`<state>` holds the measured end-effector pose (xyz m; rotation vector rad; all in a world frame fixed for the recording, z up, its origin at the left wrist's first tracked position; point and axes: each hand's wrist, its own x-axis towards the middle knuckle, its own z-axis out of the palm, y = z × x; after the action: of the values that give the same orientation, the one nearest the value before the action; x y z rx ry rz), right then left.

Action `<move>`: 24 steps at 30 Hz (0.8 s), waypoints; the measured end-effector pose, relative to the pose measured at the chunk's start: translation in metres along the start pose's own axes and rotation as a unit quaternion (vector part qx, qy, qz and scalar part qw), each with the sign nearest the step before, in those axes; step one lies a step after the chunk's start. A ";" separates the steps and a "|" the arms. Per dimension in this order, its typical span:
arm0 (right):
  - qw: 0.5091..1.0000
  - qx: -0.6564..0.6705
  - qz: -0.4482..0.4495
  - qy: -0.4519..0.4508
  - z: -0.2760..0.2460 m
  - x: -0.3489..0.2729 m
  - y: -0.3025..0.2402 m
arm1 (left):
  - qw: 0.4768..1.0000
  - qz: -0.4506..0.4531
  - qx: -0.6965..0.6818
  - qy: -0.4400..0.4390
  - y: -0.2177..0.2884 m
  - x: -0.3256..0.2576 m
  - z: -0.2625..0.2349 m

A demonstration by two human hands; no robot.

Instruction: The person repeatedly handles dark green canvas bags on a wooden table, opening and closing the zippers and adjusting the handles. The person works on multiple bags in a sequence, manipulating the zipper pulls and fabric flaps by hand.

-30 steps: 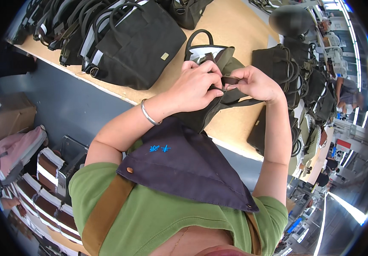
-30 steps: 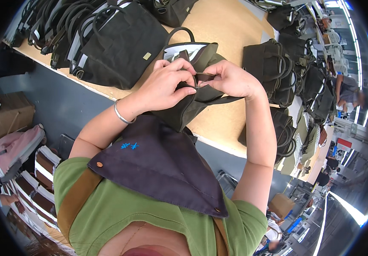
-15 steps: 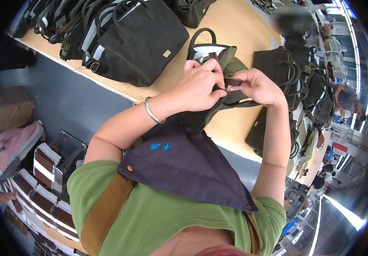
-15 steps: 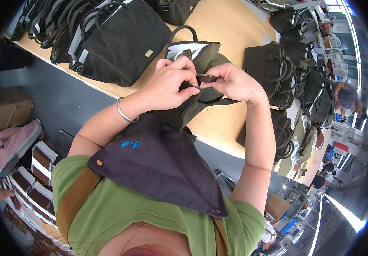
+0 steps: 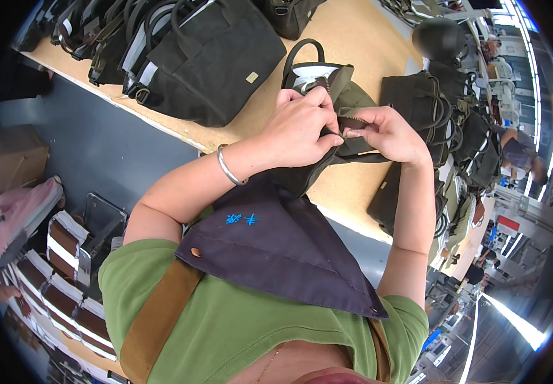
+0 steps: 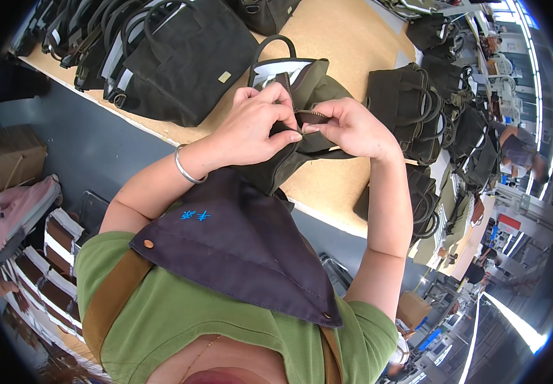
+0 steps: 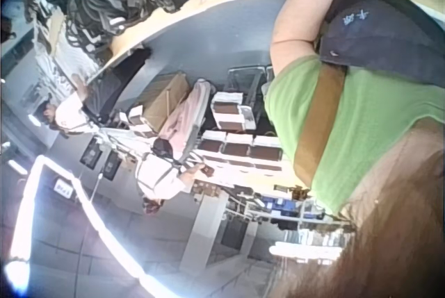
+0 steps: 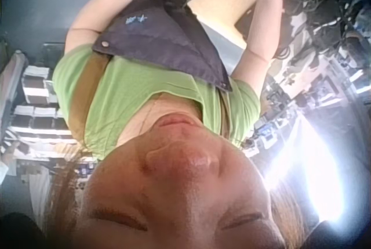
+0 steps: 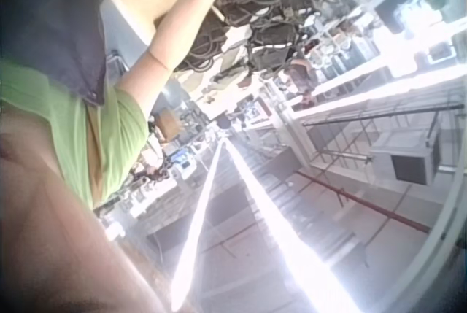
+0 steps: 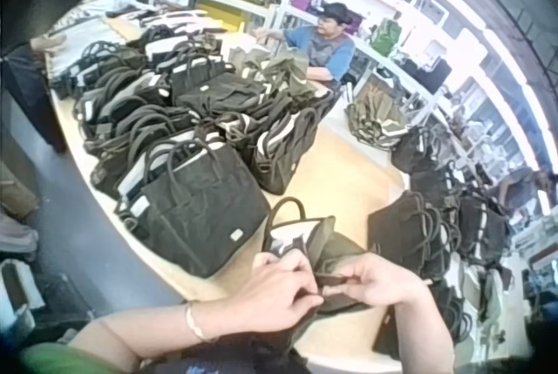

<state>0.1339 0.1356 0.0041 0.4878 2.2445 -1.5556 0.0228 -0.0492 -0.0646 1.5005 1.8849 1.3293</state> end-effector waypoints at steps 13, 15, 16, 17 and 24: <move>1.000 0.009 0.006 0.002 0.001 -0.005 -0.003 | 0.999 -0.024 0.017 0.023 0.008 -0.003 0.002; 0.999 0.018 0.030 -0.019 -0.003 -0.006 -0.015 | 0.999 -0.023 0.019 0.031 0.008 -0.004 0.004; 0.998 0.022 0.042 -0.029 -0.005 -0.006 -0.018 | 0.999 -0.022 0.020 0.036 0.007 -0.003 0.004; 0.999 0.028 0.036 -0.030 -0.005 -0.006 -0.016 | 0.999 -0.024 0.018 0.034 0.008 -0.003 0.004; 0.999 0.006 0.044 -0.016 -0.004 -0.007 -0.013 | 0.998 0.004 0.022 0.067 0.008 -0.006 0.008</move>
<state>0.1335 0.1343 0.0194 0.5524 2.1604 -1.5231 0.0356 -0.0512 -0.0634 1.4758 2.0045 1.4324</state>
